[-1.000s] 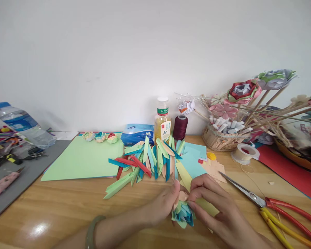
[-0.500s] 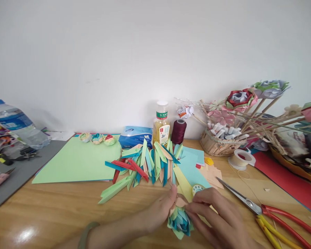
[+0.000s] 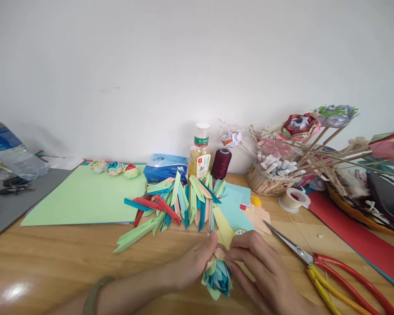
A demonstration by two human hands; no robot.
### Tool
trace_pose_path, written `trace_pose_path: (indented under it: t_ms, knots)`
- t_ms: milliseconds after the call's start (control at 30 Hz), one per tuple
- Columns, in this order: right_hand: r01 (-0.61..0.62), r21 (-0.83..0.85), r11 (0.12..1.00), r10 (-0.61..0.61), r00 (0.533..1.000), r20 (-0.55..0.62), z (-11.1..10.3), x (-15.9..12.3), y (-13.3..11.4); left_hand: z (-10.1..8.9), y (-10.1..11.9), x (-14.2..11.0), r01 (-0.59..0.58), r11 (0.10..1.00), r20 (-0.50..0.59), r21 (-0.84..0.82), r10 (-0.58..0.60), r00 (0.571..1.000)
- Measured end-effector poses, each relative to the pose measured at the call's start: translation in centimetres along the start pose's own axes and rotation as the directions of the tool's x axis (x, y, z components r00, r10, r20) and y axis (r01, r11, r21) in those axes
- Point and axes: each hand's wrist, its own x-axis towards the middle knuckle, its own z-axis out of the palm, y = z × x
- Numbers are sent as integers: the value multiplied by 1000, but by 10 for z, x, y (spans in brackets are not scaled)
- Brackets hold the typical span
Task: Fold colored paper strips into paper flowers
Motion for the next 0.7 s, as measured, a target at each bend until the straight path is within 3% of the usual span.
trace_pose_path:
  t_ms: [67,167,233,400,600,700]
  knots:
    - [-157,146,977,146,986,85,1,3,-2,0,-1,1,45,999,10,-31,-45,999]
    - [-423,353,835,362,904,227,0,9,-2,0,-3,2,85,991,62,-104,-79,995]
    - [-497,423,757,434,868,242,-2,11,-1,-1,-4,3,78,987,55,-143,-71,996]
    - [-490,411,769,474,868,148,-6,12,2,0,-3,6,64,972,30,-226,-58,998]
    - [-309,289,906,307,950,51,-5,8,-1,1,-2,9,73,973,-29,-218,-81,996]
    - [-278,230,933,269,960,73,-3,8,-3,0,-3,10,31,984,-63,-175,-43,997]
